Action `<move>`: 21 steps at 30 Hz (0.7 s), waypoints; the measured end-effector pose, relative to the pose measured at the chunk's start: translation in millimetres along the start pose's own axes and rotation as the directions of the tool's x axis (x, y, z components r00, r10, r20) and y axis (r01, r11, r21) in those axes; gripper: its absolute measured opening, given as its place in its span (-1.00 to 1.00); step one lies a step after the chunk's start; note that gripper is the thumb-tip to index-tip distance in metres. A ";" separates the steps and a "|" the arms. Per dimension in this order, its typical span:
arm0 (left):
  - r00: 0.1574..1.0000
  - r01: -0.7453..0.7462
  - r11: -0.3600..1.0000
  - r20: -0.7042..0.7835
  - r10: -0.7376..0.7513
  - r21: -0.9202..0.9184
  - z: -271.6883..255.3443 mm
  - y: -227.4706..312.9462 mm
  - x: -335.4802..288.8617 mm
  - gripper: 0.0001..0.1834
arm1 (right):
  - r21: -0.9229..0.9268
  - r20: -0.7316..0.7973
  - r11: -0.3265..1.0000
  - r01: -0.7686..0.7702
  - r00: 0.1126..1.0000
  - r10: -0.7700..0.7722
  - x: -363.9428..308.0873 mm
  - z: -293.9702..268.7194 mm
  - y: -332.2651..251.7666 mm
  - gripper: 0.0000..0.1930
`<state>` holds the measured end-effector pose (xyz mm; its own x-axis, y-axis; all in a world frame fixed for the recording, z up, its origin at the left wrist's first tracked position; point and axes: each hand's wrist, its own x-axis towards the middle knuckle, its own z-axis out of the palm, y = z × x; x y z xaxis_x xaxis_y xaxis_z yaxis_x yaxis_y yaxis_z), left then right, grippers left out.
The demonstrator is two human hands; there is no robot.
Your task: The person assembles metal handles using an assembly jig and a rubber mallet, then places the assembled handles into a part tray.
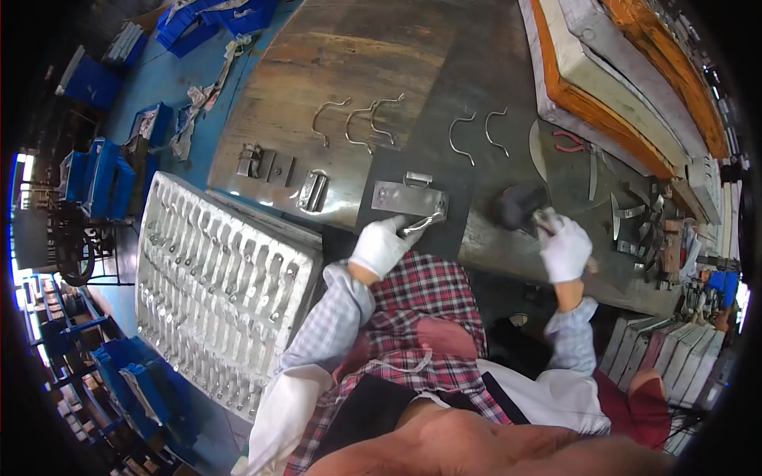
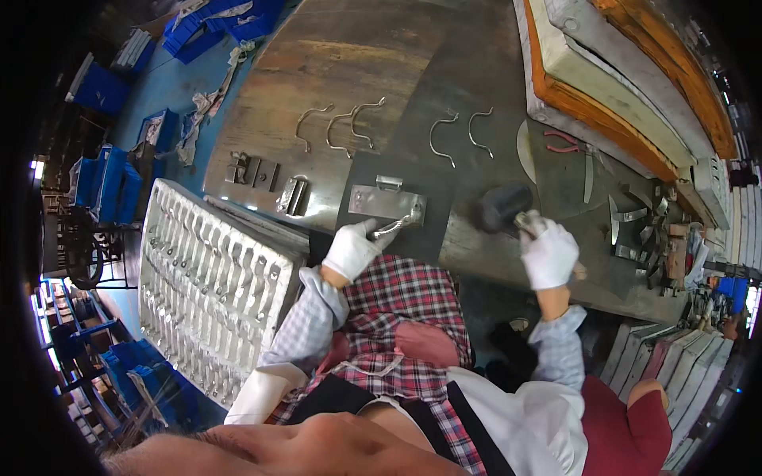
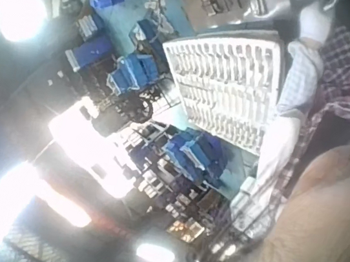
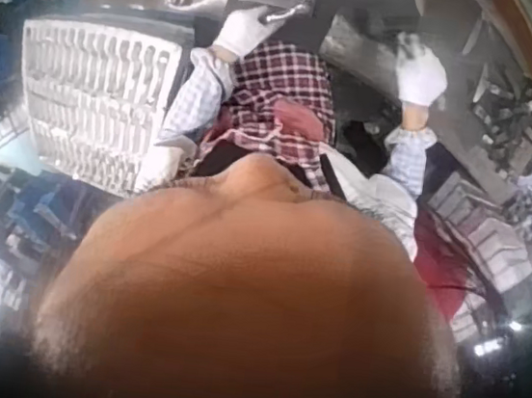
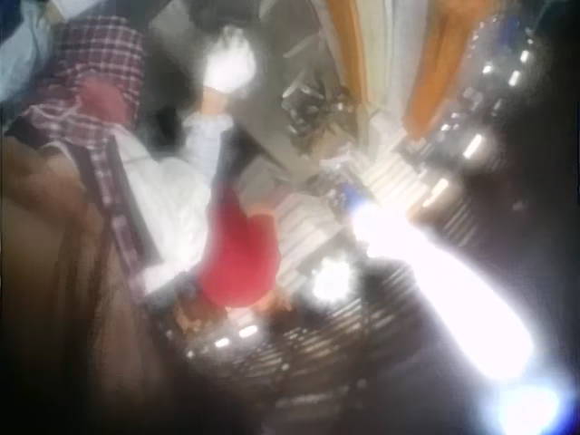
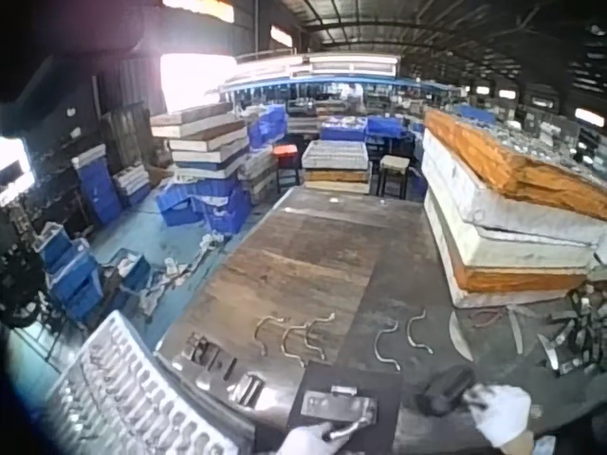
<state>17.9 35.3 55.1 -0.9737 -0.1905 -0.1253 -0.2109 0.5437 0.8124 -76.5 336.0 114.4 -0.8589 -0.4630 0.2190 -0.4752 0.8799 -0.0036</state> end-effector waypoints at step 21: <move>0.915 0.174 0.863 -0.246 -0.319 -0.474 -4.3 -50.2 32.3 -0.88 | 0.901 -0.048 0.428 -0.076 0.961 0.272 14.9 127.4 -120.4 -0.78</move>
<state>-2.6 -1.7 12.7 -0.8027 -0.5487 -0.2337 -0.3100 0.0490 0.9495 -56.4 209.6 -6.3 -0.9456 -0.2003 0.2565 -0.3101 0.3152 -0.8969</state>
